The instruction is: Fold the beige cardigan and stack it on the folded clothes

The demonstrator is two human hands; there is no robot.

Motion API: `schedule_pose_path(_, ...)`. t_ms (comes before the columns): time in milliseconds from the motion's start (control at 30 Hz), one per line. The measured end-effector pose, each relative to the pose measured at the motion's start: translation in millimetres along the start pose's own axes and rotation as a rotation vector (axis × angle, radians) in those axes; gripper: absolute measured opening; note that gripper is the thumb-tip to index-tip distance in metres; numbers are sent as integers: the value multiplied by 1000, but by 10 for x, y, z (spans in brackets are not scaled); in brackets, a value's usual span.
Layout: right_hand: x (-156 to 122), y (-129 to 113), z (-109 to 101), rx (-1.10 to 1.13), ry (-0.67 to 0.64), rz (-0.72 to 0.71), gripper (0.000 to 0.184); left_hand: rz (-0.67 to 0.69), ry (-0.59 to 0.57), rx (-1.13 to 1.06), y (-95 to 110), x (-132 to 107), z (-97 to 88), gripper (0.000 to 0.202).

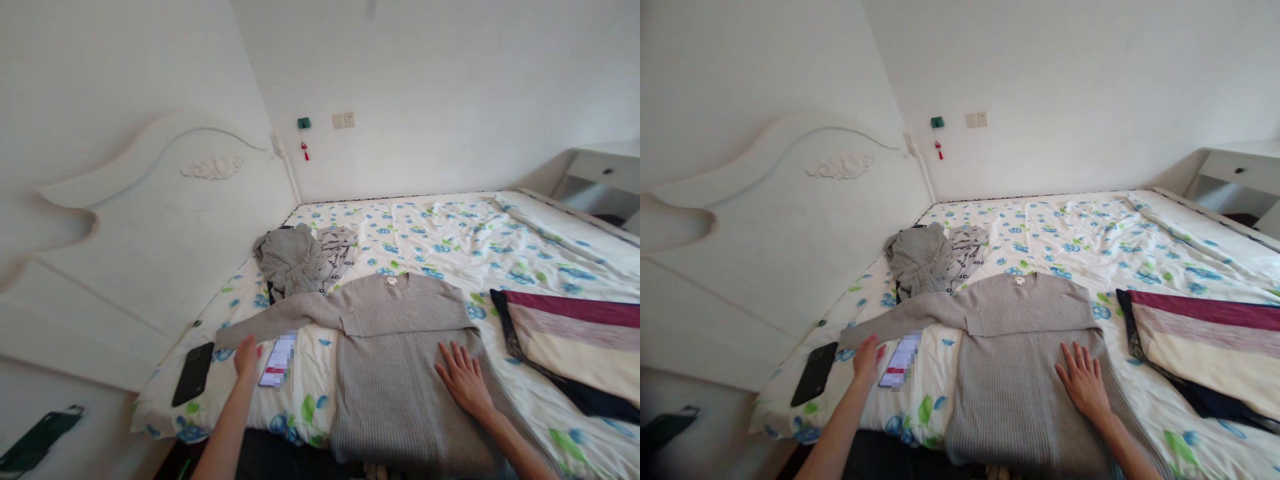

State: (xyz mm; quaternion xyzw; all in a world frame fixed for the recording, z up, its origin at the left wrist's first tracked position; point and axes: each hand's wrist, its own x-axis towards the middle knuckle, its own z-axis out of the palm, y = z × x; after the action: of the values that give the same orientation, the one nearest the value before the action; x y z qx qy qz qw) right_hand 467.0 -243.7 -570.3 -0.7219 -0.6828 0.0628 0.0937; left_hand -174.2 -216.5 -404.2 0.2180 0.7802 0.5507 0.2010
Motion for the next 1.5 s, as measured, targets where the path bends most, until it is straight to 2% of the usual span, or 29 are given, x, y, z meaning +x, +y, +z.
schedule_pose_path(67,-86,-110,0,7,23,-2,78,-173,35,-54,143,278,-323,11)
schedule_pose_path(100,-106,-150,-8,6,33,6,78,-254,46,-86,208,378,-429,9)
schedule_pose_path(167,-113,-206,-40,3,46,27,77,-356,71,-136,319,505,-526,10)
schedule_pose_path(267,-90,-257,-114,11,54,45,75,-406,101,-182,438,550,-461,11)
schedule_pose_path(400,-63,-312,-226,48,54,49,70,-344,96,-207,677,512,-271,12)
schedule_pose_path(467,-54,-338,-275,61,52,54,69,-265,78,-219,963,522,-184,18)
schedule_pose_path(533,-47,-360,-314,68,50,57,69,-137,38,-236,1409,536,-68,29)
schedule_pose_path(633,-43,-379,-352,82,47,55,68,145,-86,-227,2286,423,265,44)
schedule_pose_path(667,-42,-381,-360,89,45,57,67,258,-140,-209,2582,315,434,51)
schedule_pose_path(733,-42,-381,-370,99,43,58,67,501,-319,-155,3082,-33,860,59)
schedule_pose_path(767,-43,-380,-373,102,42,57,67,592,-395,-134,3255,-271,1108,59)
schedule_pose_path(800,-43,-379,-376,103,40,57,67,721,-517,-77,3361,-546,1368,61)
schedule_pose_path(833,-44,-377,-379,102,38,56,67,844,-647,-11,3392,-846,1631,64)
schedule_pose_path(900,-44,-377,-388,102,33,58,68,987,-830,69,3223,-1470,2109,64)
schedule_pose_path(933,-43,-377,-394,104,31,59,68,1065,-915,120,3034,-1763,2300,67)
schedule_pose_path(967,-41,-377,-401,109,30,59,68,1204,-992,222,2790,-2022,2447,72)
schedule_pose_path(1033,-34,-377,-418,125,33,57,67,1332,-1061,363,2204,-2389,2593,69)
schedule_pose_path(1067,-29,-377,-426,135,36,56,67,1335,-1053,431,1898,-2483,2596,67)
schedule_pose_path(1100,-24,-377,-433,144,41,54,66,1314,-997,497,1606,-2515,2560,66)
schedule_pose_path(1167,-15,-378,-442,157,54,50,66,1250,-889,590,1101,-2421,2406,64)
schedule_pose_path(1267,-13,-380,-426,171,77,47,65,1128,-678,652,578,-2043,2121,60)
schedule_pose_path(1367,1,-362,-382,202,123,49,63,931,-427,675,255,-1654,1953,52)
schedule_pose_path(1433,64,-325,-370,262,166,62,58,774,-363,646,104,-1484,1939,51)
schedule_pose_path(1500,209,-265,-403,385,205,80,52,600,-362,584,-6,-1393,1982,53)
